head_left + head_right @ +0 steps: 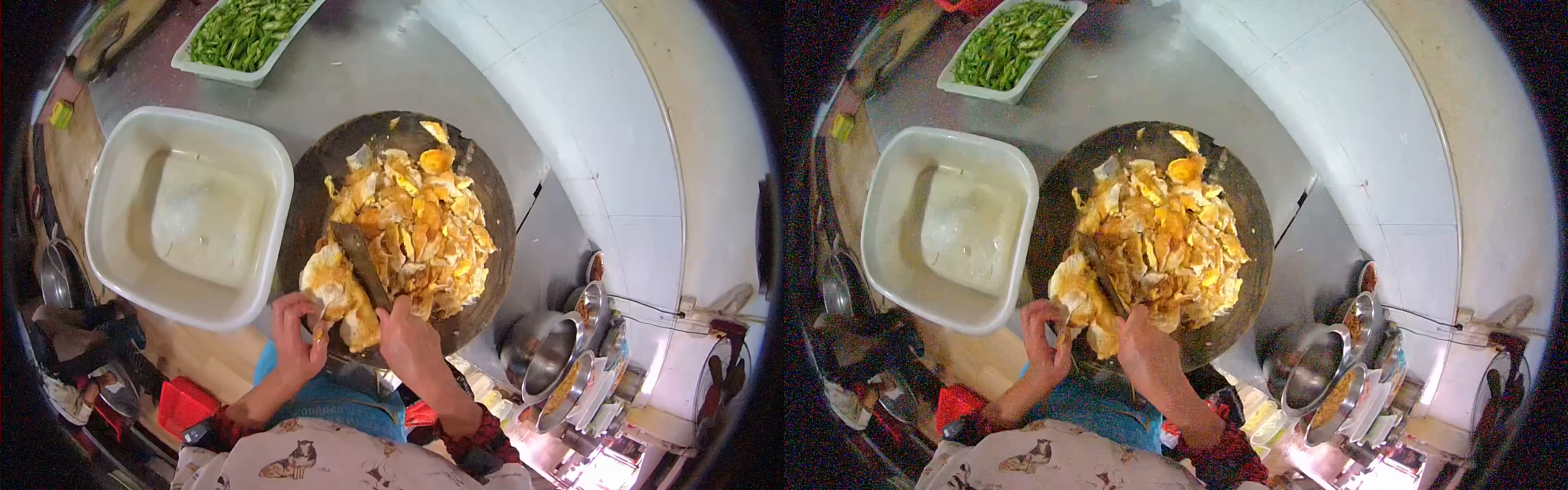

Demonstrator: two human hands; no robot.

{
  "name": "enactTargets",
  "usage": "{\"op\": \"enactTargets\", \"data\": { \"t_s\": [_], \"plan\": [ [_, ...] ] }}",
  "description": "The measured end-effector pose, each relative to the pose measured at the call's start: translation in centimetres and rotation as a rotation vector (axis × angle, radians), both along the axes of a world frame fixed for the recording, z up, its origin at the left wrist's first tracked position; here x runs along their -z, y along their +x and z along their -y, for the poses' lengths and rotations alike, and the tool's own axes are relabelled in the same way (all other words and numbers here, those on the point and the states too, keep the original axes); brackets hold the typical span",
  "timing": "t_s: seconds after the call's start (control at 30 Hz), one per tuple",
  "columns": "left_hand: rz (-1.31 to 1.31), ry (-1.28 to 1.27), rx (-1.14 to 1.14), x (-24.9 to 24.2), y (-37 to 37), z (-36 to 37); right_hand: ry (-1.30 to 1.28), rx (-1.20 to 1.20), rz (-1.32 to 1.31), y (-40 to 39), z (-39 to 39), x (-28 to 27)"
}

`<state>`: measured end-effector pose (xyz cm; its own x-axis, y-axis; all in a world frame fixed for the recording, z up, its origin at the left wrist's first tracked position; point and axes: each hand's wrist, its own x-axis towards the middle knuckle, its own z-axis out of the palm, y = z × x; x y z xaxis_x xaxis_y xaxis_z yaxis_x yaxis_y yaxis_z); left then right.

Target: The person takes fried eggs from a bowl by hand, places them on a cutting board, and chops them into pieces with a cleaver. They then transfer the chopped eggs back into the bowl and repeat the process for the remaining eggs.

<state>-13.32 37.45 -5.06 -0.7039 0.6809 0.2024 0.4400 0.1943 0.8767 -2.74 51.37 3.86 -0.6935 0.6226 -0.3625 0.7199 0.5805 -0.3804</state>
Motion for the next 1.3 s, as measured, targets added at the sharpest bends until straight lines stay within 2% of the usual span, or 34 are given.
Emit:
{"op": "enactTargets", "data": {
  "t_s": [0.1,0.2,0.3,0.37,0.5,0.57,0.7,0.83,0.9,0.97,1.07,1.1,1.17,1.2,1.23,1.3],
  "plan": [
    [-0.009,0.017,-0.012,-0.2,0.0,0.9,-0.026,0.071,0.096,-0.3,0.2,-4.0],
    [0.014,0.0,-0.016,0.1,-0.1,1.7,-0.023,0.152,0.061,-0.5,1.8,-8.5],
    [0.046,-0.018,-0.037,0.4,0.2,2.1,-0.103,0.013,0.136,-0.3,3.2,-2.4],
    [-0.001,-0.03,-0.034,0.9,0.4,2.0,-0.027,-0.003,0.135,-0.8,2.5,0.2],
    [-0.095,-0.054,-0.036,-0.2,1.3,0.3,-0.063,0.006,-0.005,0.4,-0.1,-0.3],
    [-0.019,-0.023,-0.032,-0.3,2.0,-0.6,0.008,0.021,-0.103,1.4,-0.6,-2.6],
    [-0.056,-0.079,0.0,-1.0,2.2,-3.0,0.203,0.157,-0.059,2.5,-3.3,-6.6],
    [-0.034,-0.045,0.013,-1.0,2.5,-4.1,0.152,-0.051,-0.15,3.2,-5.5,-7.8],
    [-0.03,-0.045,0.001,-0.9,2.7,-4.4,0.142,-0.13,-0.076,3.3,-6.6,-4.2],
    [-0.059,-0.038,-0.023,-0.8,3.1,-4.5,0.088,-0.354,0.136,2.1,-7.9,0.8],
    [-0.142,-0.025,-0.063,-0.5,3.5,-4.4,0.06,-0.305,0.255,1.7,-9.1,1.4],
    [-0.14,-0.029,-0.066,-0.8,3.8,-3.8,0.057,-0.309,0.257,2.3,-8.8,0.9],
    [-0.161,-0.035,-0.123,-1.3,3.5,-3.7,0.155,-0.292,0.044,2.5,-9.1,-1.5],
    [-0.153,-0.04,-0.138,-1.1,4.0,-3.3,0.167,-0.282,0.093,2.5,-8.5,-3.8],
    [-0.172,-0.004,-0.207,-0.8,4.2,-2.8,0.162,-0.294,0.096,2.9,-8.0,-5.3],
    [-0.198,0.032,-0.272,-0.2,4.6,-2.2,0.079,-0.367,-0.088,4.3,-7.0,-6.9]
  ]
}}
